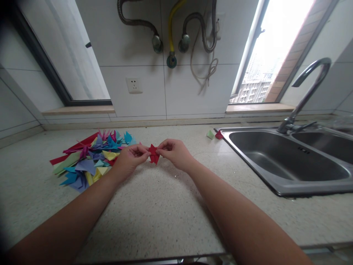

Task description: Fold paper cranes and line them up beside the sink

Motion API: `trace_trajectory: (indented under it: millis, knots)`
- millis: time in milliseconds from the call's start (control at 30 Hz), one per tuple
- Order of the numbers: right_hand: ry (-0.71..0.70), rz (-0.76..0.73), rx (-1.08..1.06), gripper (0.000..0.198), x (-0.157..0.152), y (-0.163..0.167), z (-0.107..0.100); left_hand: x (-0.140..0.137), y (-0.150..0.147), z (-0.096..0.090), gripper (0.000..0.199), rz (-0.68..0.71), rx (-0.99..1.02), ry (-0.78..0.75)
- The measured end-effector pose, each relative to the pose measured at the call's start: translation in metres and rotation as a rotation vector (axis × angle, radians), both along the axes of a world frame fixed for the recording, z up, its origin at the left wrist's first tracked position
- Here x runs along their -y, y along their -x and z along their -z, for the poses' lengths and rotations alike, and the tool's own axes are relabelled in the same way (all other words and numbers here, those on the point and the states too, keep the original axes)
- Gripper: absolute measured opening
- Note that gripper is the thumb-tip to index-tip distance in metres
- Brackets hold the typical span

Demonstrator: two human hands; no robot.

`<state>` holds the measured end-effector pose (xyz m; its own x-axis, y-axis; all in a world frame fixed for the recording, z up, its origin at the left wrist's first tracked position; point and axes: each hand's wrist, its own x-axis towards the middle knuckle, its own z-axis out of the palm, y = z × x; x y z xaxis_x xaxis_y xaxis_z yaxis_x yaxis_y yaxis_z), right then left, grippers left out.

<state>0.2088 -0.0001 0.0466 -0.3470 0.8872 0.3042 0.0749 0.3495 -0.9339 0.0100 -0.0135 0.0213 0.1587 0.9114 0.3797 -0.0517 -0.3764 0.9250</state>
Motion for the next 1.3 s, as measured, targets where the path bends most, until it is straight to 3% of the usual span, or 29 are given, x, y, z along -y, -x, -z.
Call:
trace_trajectory:
  millis: [567, 967, 1167, 1300]
  knots:
    - [0.105, -0.056, -0.094, 0.029, -0.0024, 0.0003, 0.0053, -0.0047, 0.0025, 0.0057, 0.022, -0.020, 0.004, 0.017]
    - [0.025, -0.058, -0.019, 0.027, -0.0043, -0.0020, 0.0067, -0.0040, 0.0025, 0.0032, 0.023, -0.010, -0.015, 0.040]
    - [0.046, -0.115, -0.017, 0.034, -0.0057, -0.0026, 0.0095, -0.0027, 0.0011, -0.0024, 0.027, -0.011, 0.020, 0.085]
    - [0.051, -0.110, -0.003, 0.029, -0.0052, -0.0023, 0.0088, -0.0029, 0.0002, -0.0004, 0.028, 0.035, 0.077, 0.097]
